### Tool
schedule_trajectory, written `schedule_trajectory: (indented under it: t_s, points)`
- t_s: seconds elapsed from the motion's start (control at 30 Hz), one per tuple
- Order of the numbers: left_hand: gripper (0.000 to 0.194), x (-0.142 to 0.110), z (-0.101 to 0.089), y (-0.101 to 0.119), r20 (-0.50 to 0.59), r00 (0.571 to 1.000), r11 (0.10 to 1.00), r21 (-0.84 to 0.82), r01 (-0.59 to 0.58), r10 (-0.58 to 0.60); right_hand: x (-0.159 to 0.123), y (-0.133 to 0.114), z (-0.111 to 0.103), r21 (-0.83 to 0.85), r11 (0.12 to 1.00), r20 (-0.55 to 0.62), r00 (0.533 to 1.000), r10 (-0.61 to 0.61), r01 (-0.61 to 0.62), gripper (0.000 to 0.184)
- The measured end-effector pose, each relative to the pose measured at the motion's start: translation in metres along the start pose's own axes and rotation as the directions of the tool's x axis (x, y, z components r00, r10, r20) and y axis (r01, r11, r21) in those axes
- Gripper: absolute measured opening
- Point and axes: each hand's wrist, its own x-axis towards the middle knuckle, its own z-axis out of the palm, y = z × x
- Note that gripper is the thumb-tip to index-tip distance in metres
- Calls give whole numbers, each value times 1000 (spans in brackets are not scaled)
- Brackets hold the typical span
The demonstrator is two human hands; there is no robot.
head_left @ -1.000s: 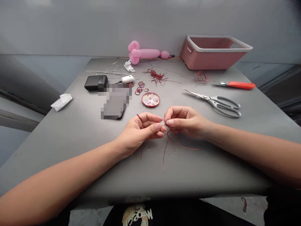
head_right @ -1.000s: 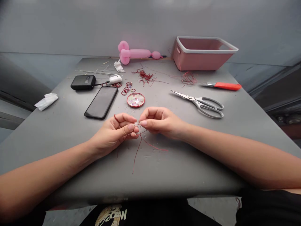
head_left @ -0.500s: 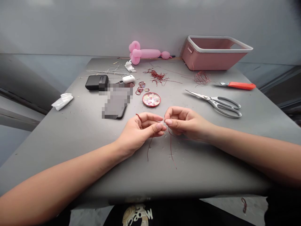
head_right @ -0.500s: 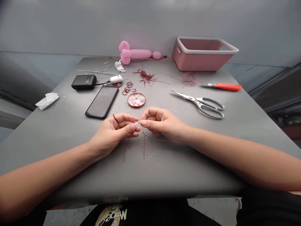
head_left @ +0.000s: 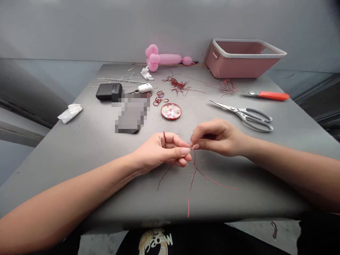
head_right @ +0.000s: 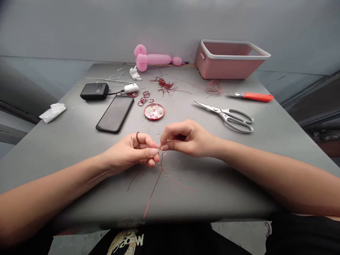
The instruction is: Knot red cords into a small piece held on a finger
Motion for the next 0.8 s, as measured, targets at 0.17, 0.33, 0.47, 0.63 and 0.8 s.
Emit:
schedule_trajectory:
  t_s: [0.17,0.33,0.47,0.63,0.8]
  points:
    - [25,-2,5,2,-74,979,971,164,-177,191,-1,-3,-1,-404,881,-92,947,-307,246,12]
    - [17,-5,10,-7,-229,822,839,313,-444,521,-1,-9,7,-575,814,-461,790,-404,80,3]
    - [12,-6,10,-14,-198,690,695,426,-579,696,-4,-16,17,-483,872,-427,850,-310,75,10]
    - [5,-9,11,-17,-43,590,489,609,-625,807,-10,-23,23,-287,952,-358,909,-212,109,2]
    - [10,-15,16,-13,119,445,208,757,-619,888,-13,-36,23,-303,939,-310,916,-255,159,8]
